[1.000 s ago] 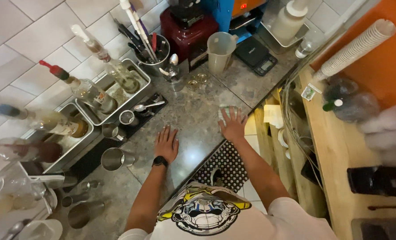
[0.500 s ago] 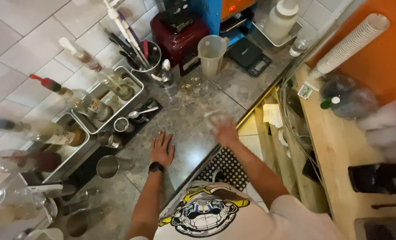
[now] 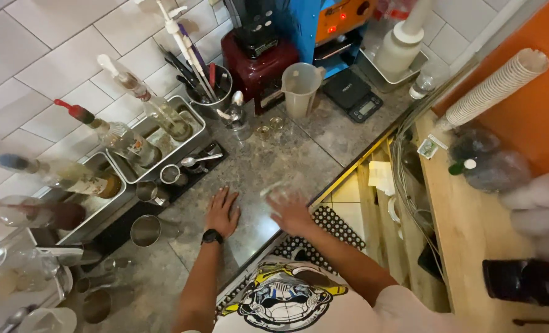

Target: Wipe down a coffee shop service counter and clean a metal shaker.

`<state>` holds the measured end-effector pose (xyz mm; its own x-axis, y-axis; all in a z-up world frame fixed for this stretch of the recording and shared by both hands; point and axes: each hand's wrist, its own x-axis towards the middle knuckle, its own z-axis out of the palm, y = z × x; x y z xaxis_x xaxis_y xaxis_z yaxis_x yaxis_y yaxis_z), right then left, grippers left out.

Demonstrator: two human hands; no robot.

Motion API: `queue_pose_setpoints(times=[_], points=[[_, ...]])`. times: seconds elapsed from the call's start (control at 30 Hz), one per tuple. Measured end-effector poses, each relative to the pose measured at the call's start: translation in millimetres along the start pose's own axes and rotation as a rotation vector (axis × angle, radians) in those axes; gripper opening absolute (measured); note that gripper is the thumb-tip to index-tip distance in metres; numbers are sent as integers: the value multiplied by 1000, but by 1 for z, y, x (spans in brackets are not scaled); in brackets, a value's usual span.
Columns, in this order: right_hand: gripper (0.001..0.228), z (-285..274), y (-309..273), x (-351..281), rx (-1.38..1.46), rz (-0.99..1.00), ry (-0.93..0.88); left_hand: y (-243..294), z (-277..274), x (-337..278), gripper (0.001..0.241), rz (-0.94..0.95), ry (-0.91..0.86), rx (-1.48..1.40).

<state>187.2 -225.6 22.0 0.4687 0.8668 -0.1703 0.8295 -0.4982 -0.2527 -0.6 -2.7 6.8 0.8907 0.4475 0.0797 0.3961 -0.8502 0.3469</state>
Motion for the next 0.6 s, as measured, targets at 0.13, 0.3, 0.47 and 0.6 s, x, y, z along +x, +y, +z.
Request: queue_pose_setpoints(times=[0.13, 0.3, 0.47, 0.6], points=[[55, -84, 22, -2, 278, -102, 42, 7, -10, 1, 47, -24, -10, -28], [63, -65, 139, 46, -1, 281, -147, 5, -5, 2, 48, 10, -1, -15], [70, -46, 117, 59, -10, 450, 65, 8, -5, 4, 50, -4, 38, 26], [65, 5, 65, 35, -95, 212, 214, 7, -4, 1, 52, -22, 8, 20]])
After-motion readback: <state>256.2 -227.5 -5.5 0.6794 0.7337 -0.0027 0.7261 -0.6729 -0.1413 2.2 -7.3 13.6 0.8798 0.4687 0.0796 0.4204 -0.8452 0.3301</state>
